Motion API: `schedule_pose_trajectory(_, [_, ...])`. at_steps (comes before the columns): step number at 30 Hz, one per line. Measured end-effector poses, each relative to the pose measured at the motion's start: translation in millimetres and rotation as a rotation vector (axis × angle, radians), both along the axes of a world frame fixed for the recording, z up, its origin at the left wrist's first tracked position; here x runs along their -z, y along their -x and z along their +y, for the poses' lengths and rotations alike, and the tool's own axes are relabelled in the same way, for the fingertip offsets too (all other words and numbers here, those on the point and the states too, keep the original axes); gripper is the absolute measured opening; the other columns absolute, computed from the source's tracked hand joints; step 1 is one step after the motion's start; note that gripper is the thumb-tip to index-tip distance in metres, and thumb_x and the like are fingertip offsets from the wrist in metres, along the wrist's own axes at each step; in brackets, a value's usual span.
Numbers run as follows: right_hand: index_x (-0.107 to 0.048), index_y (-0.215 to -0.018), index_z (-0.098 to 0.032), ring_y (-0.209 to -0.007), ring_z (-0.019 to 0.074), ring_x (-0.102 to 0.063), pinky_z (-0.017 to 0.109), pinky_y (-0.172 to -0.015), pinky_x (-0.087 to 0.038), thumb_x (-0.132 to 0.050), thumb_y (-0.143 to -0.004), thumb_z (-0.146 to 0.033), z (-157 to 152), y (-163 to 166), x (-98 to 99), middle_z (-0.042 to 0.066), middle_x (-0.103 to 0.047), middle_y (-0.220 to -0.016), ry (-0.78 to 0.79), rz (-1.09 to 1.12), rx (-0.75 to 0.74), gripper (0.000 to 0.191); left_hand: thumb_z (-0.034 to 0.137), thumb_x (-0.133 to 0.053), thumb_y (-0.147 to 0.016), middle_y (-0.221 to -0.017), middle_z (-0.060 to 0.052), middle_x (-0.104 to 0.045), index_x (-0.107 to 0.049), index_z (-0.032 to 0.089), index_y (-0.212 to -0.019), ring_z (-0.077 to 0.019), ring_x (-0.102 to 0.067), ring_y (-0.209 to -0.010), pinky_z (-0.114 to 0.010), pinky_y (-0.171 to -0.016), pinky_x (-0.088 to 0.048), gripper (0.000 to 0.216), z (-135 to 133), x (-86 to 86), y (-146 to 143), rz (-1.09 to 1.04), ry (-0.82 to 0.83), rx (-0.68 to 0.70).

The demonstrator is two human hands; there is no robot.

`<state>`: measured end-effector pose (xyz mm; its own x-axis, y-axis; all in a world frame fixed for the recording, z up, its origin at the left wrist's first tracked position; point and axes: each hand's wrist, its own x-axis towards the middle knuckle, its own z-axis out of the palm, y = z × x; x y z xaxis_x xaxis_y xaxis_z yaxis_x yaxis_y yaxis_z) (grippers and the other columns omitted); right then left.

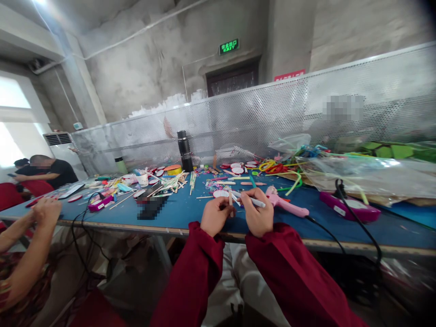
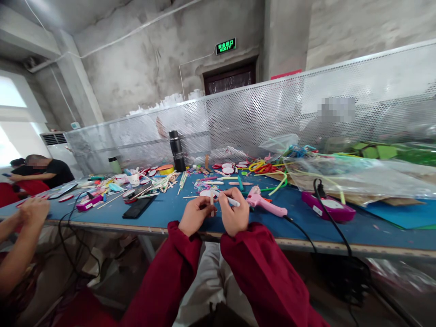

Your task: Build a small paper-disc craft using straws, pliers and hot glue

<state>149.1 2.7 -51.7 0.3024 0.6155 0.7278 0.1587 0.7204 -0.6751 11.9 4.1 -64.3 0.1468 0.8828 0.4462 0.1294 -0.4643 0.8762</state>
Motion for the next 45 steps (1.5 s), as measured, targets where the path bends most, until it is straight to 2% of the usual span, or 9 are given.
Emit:
schedule_pose_trajectory(13, [-0.059,-0.071,-0.022,-0.060,0.0159,-0.058,0.030,-0.059,-0.044,-0.059,-0.087,-0.031,-2.4,-1.1,-2.1,-0.002,-0.064,-0.064,-0.008,0.010,0.050,0.018,0.024,-0.064,-0.080,-0.071,-0.002,-0.066,-0.069,0.014,-0.090,-0.0125,-0.058,-0.061,-0.023,-0.059,-0.046,0.015,0.0,-0.4,0.1,-0.012,0.004,-0.002])
schedule_pose_trajectory(29, [-0.061,-0.074,-0.022,-0.062,0.0172,-0.061,0.031,-0.061,-0.046,-0.059,-0.088,-0.033,-2.5,-1.0,-1.0,-0.002,-0.066,-0.067,-0.003,0.004,-0.003,0.017,0.026,-0.064,-0.081,-0.070,-0.002,-0.066,-0.070,0.015,-0.092,-0.0129,-0.059,-0.061,-0.023,-0.060,-0.047,0.017,-0.3,-0.4,0.5,-0.009,0.006,0.000])
schedule_pose_trajectory(45, [-0.061,-0.074,-0.022,-0.063,0.0173,-0.061,0.031,-0.062,-0.046,-0.059,-0.087,-0.032,-2.8,-0.4,-1.3,-0.002,-0.065,-0.067,-0.003,0.006,0.011,0.017,0.026,-0.064,-0.080,-0.071,-0.002,-0.067,-0.069,0.015,-0.091,-0.0133,-0.060,-0.062,-0.023,-0.060,-0.048,0.016,-0.4,-0.9,0.3,-0.008,0.027,-0.012])
